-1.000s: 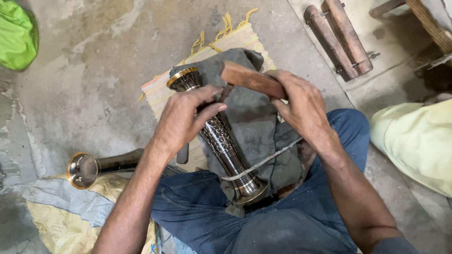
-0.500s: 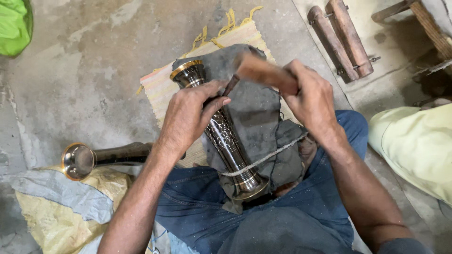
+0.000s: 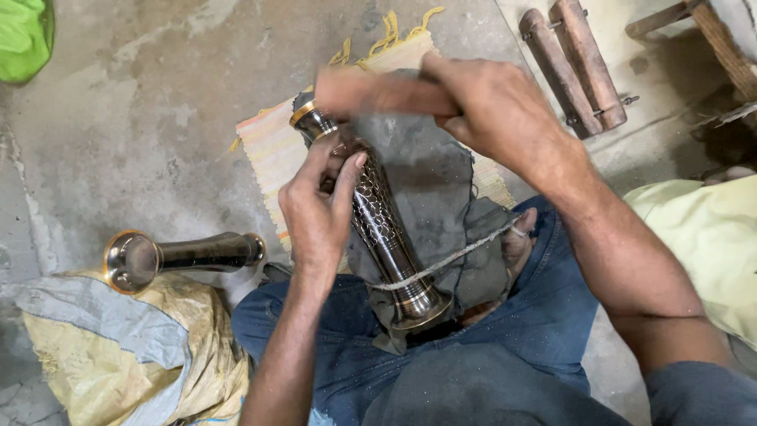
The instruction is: The person sits cross-legged on the floor and uses a hammer and chisel to engrave a decorative pattern onto a brass vase. They repeatedly strike the chisel to create intricate designs on the vase's surface.
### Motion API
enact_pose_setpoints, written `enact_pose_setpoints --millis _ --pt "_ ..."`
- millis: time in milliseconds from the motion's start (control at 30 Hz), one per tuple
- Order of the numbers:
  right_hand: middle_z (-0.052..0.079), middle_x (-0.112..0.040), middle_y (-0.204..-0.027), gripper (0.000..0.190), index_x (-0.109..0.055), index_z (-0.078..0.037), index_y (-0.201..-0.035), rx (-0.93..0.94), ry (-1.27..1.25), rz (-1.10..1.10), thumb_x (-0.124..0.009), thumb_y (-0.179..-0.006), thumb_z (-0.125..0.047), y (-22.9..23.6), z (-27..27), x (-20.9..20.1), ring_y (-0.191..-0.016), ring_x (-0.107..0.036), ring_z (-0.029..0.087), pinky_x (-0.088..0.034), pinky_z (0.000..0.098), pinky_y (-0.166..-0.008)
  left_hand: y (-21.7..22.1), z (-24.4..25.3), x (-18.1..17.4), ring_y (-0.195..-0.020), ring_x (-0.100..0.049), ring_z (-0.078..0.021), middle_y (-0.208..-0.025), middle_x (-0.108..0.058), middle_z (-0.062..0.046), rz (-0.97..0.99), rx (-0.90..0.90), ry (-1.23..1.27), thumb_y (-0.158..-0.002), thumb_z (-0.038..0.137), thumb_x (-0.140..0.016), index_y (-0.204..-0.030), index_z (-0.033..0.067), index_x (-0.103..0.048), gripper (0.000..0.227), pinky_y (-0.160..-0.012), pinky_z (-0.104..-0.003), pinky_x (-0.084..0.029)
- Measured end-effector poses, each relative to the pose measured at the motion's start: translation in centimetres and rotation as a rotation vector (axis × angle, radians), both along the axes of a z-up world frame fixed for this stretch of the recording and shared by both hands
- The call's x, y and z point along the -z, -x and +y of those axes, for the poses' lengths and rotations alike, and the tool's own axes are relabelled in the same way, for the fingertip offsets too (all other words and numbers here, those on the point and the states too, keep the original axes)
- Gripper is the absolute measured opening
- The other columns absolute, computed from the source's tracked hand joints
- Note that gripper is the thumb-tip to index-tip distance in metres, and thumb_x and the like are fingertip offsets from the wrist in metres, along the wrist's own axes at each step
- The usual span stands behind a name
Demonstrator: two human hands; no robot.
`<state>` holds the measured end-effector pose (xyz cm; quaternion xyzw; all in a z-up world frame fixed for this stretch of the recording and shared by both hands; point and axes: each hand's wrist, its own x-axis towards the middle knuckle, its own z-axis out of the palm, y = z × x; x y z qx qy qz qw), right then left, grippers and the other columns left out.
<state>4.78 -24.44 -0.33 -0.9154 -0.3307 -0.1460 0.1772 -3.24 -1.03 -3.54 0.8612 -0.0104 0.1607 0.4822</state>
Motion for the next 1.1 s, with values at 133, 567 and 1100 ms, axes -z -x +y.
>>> enact_pose_setpoints --millis 133,567,1100 --pt "0.009 -0.069 -0.096 0.036 -0.058 -0.005 -0.116 -0.066 0.08 -0.173 -0.078 -0.086 -0.005 -1.1 1.5 -1.7 -0.097 -0.07 0.03 -0.05 0.0461 -0.078 0.9 -0.6 1.4 -0.074 -0.068 -0.0091 -0.083 -0.076 -0.006 -0.043 -0.134 0.081 -0.097 0.011 -0.077 -0.126 0.002 -0.067 0.032 -0.067 -0.027 -0.055" --pt "-0.002 -0.067 -0.104 0.026 -0.063 -0.015 -0.116 -0.171 0.217 -0.464 -0.074 -0.094 -0.022 1.3 3.6 -5.2 -0.102 -0.068 0.018 -0.049 0.0401 -0.086 3.3 -2.0 6.2 -0.076 -0.075 -0.0104 -0.086 -0.076 -0.008 -0.282 -0.277 0.313 -0.103 0.009 -0.073 -0.104 -0.0023 -0.055 0.021 -0.069 -0.025 -0.062" --pt "-0.001 -0.068 -0.102 0.027 -0.062 -0.015 -0.113 -0.201 0.175 -0.463 -0.073 -0.089 -0.022 2.1 3.7 -6.2 -0.1 -0.067 0.019 -0.051 0.0388 -0.084 3.4 -1.8 8.2 -0.081 -0.078 -0.0204 -0.089 -0.076 -0.017 -0.326 -0.318 0.25 -0.102 0.001 -0.07 -0.109 -0.0091 -0.063 0.015 -0.072 -0.031 -0.066"
